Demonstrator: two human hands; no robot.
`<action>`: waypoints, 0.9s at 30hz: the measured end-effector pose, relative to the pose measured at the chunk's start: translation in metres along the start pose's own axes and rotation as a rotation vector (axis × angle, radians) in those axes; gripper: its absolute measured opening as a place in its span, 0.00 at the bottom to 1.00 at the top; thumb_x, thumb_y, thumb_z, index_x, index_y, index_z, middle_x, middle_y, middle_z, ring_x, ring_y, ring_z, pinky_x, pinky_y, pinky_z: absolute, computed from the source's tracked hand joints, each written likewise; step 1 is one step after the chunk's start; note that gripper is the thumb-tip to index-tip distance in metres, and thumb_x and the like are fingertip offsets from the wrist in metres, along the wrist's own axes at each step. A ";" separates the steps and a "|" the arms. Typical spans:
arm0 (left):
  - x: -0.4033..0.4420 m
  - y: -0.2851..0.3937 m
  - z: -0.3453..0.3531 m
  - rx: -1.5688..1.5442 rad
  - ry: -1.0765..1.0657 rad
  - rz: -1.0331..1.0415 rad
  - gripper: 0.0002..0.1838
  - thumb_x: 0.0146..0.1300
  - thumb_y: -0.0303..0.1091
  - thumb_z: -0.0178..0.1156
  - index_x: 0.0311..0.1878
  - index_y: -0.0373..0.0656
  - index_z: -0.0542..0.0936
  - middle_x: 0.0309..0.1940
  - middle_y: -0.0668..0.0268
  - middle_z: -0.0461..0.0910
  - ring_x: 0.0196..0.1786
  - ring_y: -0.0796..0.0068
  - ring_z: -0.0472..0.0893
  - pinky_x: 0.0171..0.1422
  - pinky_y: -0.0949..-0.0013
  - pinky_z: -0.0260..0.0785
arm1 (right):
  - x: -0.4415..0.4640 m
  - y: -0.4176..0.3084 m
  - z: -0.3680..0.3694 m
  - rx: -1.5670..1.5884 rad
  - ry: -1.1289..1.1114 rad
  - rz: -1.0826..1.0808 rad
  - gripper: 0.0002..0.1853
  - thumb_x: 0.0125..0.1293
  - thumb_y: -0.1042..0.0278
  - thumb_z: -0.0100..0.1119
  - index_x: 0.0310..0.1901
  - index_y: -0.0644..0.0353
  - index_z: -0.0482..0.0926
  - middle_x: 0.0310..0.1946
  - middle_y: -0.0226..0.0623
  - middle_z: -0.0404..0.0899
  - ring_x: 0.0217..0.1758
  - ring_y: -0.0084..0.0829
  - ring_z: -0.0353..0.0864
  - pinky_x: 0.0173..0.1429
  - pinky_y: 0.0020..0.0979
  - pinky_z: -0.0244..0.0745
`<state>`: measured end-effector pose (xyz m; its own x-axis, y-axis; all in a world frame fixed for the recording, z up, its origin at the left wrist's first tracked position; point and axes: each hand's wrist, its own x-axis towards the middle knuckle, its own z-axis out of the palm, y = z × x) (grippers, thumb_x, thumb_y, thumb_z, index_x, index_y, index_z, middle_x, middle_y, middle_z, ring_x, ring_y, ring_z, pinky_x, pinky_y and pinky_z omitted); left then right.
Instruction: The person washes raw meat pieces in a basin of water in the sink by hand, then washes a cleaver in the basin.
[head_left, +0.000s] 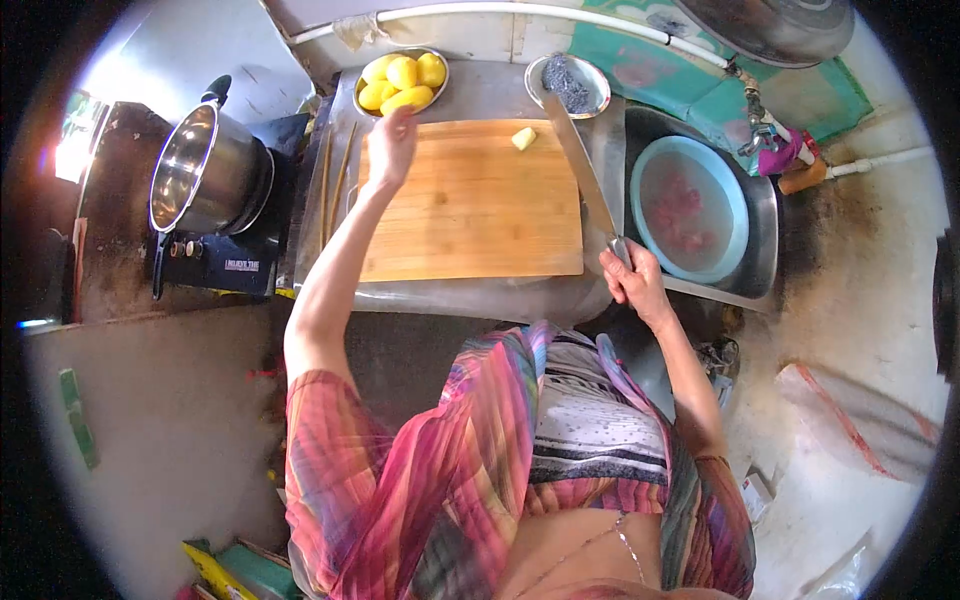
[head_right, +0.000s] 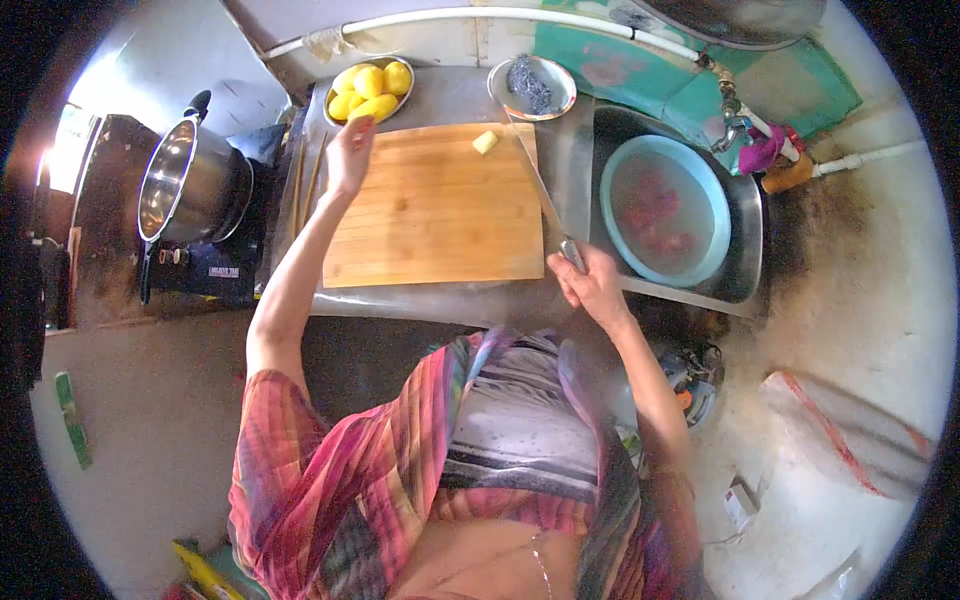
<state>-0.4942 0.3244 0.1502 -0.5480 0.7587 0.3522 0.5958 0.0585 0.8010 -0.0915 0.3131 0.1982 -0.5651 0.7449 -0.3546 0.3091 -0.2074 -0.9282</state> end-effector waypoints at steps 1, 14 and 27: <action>-0.013 -0.007 -0.018 0.013 0.015 0.005 0.09 0.60 0.29 0.58 0.43 0.38 0.78 0.34 0.55 0.81 0.36 0.63 0.82 0.42 0.67 0.73 | 0.004 -0.005 0.009 0.066 -0.047 -0.093 0.12 0.66 0.60 0.53 0.31 0.59 0.70 0.18 0.26 0.68 0.16 0.15 0.65 0.21 0.20 0.60; -0.189 -0.022 -0.081 0.175 0.333 -0.139 0.09 0.65 0.24 0.52 0.46 0.40 0.76 0.41 0.64 0.79 0.42 0.73 0.78 0.46 0.71 0.69 | 0.035 0.004 0.166 -0.020 -0.517 0.115 0.20 0.68 0.50 0.48 0.31 0.61 0.64 0.15 0.30 0.66 0.12 0.20 0.66 0.12 0.26 0.64; -0.180 -0.030 -0.064 0.305 0.159 -0.101 0.13 0.57 0.23 0.55 0.47 0.39 0.73 0.42 0.57 0.75 0.46 0.59 0.72 0.55 0.59 0.63 | -0.013 0.032 0.013 0.083 0.286 0.216 0.17 0.66 0.50 0.52 0.32 0.55 0.62 0.15 0.24 0.62 0.10 0.16 0.60 0.10 0.21 0.59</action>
<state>-0.4510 0.1442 0.0938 -0.6830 0.6304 0.3689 0.6689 0.3370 0.6626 -0.0839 0.2884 0.1719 -0.2530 0.8232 -0.5083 0.3285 -0.4210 -0.8455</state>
